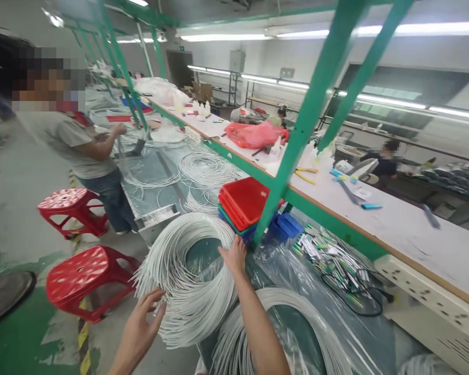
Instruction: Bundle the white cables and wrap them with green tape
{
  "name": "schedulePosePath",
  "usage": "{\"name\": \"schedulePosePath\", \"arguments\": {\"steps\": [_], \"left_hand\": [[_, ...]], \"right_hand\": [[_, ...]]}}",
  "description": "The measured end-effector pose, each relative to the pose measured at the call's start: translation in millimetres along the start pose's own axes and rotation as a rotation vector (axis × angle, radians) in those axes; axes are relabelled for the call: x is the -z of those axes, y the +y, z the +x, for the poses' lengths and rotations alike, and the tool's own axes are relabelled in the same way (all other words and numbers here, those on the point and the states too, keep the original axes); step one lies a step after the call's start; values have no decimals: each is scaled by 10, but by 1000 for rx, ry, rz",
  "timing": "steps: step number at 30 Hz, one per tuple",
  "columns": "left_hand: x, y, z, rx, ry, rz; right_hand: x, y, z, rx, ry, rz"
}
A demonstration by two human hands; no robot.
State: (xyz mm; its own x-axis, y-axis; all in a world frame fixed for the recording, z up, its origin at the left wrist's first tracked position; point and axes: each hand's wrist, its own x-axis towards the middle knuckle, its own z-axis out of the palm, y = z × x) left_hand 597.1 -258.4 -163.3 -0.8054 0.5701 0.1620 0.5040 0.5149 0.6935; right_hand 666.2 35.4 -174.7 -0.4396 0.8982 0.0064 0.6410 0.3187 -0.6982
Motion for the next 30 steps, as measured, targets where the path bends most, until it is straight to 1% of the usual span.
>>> {"name": "schedulePosePath", "arguments": {"steps": [2,4,6,8,10,12,14,18,20,22,24,26,28,30], "left_hand": [[154,-233,-88,38,33,10],[307,-499,-157,76,90,18],[438,-753,-206,106,156,35],[533,-938,-216,122,199,57],[590,-1003,-153,128,213,81],[619,-922,7,109,212,112],[623,-709,266,14,221,144],[546,-77,916,-350,281,147],[499,243,1194,-494,285,89],[487,538,1391,-585,314,-4],[525,835,1497,-651,343,-84],[611,1176,1506,-704,313,-110],[740,1582,1423,-726,252,-95],[905,2034,1271,-778,258,-97]], "right_hand": [[-153,-123,113,-23,4,-35],[-221,-174,139,-28,22,-61],[-204,-199,121,-17,39,-72],[-117,-235,84,-10,37,-68],[22,-299,20,-7,16,-50],[204,-397,-95,8,-2,-21],[425,-522,-285,60,-2,68],[974,-795,-852,218,18,336],[1279,-908,-1147,280,22,375],[1595,-988,-1392,342,39,375],[1931,-1029,-1572,400,87,346],[2307,-1012,-1706,435,160,309],[2712,-909,-1833,444,231,282],[3088,-689,-1977,448,253,265]]}}
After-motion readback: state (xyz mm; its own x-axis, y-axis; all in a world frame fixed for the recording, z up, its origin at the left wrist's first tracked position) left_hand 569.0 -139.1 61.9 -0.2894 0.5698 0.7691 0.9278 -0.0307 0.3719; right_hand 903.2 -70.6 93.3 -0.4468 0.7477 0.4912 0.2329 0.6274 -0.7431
